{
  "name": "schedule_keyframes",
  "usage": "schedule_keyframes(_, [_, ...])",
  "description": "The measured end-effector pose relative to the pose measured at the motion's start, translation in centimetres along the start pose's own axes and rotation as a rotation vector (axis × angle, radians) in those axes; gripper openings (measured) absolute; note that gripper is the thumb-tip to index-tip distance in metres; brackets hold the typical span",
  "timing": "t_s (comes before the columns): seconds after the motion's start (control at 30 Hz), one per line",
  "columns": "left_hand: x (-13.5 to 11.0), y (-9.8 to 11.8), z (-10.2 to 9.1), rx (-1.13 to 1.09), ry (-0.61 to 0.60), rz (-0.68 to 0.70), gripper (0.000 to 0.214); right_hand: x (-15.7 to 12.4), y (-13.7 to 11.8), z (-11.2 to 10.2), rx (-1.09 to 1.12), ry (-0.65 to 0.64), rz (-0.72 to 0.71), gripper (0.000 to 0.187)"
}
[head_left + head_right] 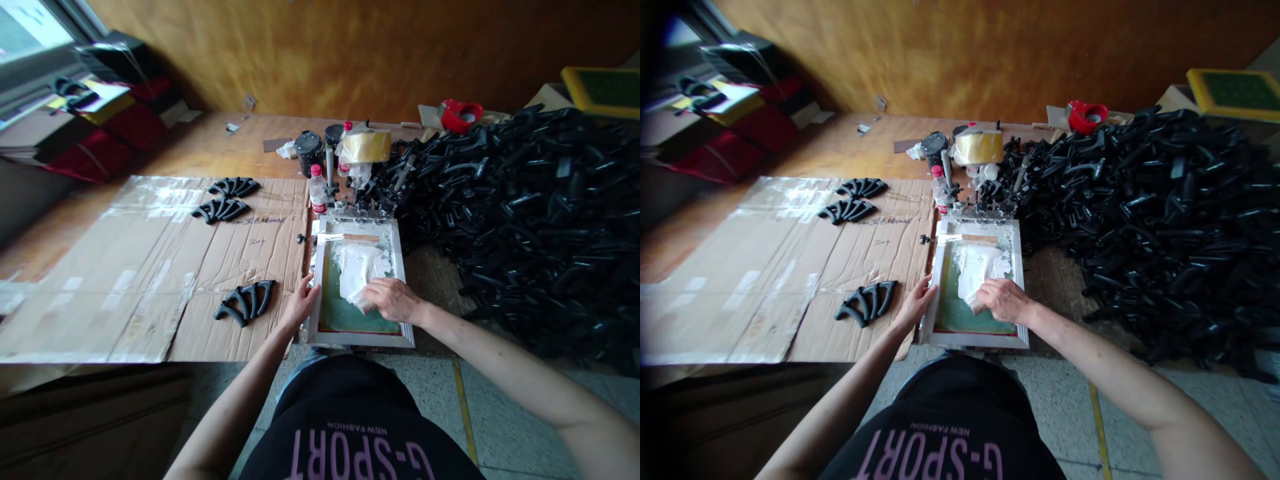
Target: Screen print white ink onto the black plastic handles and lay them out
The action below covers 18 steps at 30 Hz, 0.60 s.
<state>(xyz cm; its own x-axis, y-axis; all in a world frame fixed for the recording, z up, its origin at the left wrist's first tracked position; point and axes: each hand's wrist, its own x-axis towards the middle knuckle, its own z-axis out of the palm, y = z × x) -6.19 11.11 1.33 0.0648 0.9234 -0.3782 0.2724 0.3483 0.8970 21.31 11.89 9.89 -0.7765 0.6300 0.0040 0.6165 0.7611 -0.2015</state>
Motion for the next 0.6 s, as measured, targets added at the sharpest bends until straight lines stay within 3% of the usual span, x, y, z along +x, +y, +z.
schedule_keyframes(0.1, [-0.1, 0.0, 0.0, -0.029, 0.01, -0.003, 0.071, 0.5, 0.1, 0.2, -0.003, 0.084, 0.1, 0.015])
schedule_keyframes(0.17, [-0.3, 0.2, -0.1, -0.041, 0.011, -0.006, 0.072, 0.5, -0.4, 1.4, -0.059, 0.183, 0.161, 0.023])
schedule_keyframes(0.23, [-0.4, 0.4, -0.1, -0.051, 0.004, -0.016, 0.072, -0.3, -1.1, 2.7, -0.093, 0.222, 0.124, 0.031])
schedule_keyframes(0.33, [-0.6, 0.9, -0.1, -0.057, 0.008, -0.026, 0.073, -1.1, -1.8, 3.0, -0.032, 0.184, 0.062, 0.027])
schedule_keyframes(0.43, [-1.0, 2.0, -0.5, -0.041, -0.007, -0.028, 0.072, 0.8, -0.7, 0.9, 0.053, 0.221, 0.2, 0.024])
schedule_keyframes(0.6, [-2.9, 6.2, -2.1, -0.062, -0.032, 0.028, 0.074, 5.6, 4.5, -4.8, 0.063, 0.394, 0.491, 0.063])
